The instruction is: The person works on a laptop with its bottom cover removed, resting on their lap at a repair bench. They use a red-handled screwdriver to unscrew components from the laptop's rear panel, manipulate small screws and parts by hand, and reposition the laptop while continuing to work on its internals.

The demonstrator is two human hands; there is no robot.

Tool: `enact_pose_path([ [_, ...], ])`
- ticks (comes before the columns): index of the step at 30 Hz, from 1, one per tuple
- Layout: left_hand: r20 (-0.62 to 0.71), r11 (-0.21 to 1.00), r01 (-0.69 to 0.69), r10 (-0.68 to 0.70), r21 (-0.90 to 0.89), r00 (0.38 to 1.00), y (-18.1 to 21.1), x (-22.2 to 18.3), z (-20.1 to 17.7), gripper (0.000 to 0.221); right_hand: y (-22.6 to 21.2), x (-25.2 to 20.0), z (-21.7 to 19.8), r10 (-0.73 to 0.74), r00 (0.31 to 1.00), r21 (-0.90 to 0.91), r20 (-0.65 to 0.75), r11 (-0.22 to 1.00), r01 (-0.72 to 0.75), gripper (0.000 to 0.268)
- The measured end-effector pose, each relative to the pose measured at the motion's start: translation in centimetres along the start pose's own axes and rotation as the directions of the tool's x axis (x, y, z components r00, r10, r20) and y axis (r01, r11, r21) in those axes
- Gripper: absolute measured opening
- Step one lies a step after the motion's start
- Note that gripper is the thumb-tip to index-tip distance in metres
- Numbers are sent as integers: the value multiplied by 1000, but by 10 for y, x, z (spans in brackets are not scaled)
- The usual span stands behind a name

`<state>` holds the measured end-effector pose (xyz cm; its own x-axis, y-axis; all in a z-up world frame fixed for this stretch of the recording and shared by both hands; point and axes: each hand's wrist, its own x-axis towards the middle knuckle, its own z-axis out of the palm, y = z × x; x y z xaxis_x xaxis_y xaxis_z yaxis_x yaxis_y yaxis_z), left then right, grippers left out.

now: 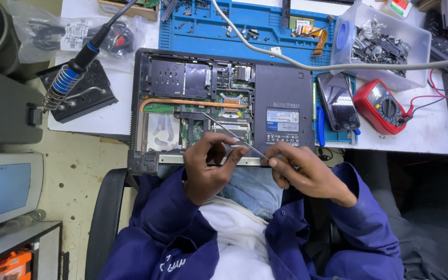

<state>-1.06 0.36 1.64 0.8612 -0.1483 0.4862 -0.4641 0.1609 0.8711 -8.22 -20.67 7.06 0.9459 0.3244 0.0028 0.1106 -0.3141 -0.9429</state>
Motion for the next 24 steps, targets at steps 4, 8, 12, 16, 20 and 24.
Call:
enact_pose_path([
  [4,15,928,-295,300,226,954,2,9,-5,18,-3,2,3,4,1000,-61,-22,998,-5,20],
  [8,117,790,-450,444,416,888,5,15,-9,16,-4,2,4,3,1000,-134,-31,991,-7,18],
  [12,155,724,-501,492,474,857,0,15,-8,12,-8,1,4,14,999,-160,-32,987,-19,17],
  [16,140,720,-504,504,476,852,-4,13,-9,11,-9,2,2,14,1000,-148,-24,989,-18,17],
  [20,164,703,-508,499,498,851,-8,13,-10,13,-8,2,2,9,1000,-138,-7,990,-10,16],
  [24,65,904,-335,330,265,942,-8,7,-15,10,-9,2,3,7,1000,-140,-11,990,-8,15],
])
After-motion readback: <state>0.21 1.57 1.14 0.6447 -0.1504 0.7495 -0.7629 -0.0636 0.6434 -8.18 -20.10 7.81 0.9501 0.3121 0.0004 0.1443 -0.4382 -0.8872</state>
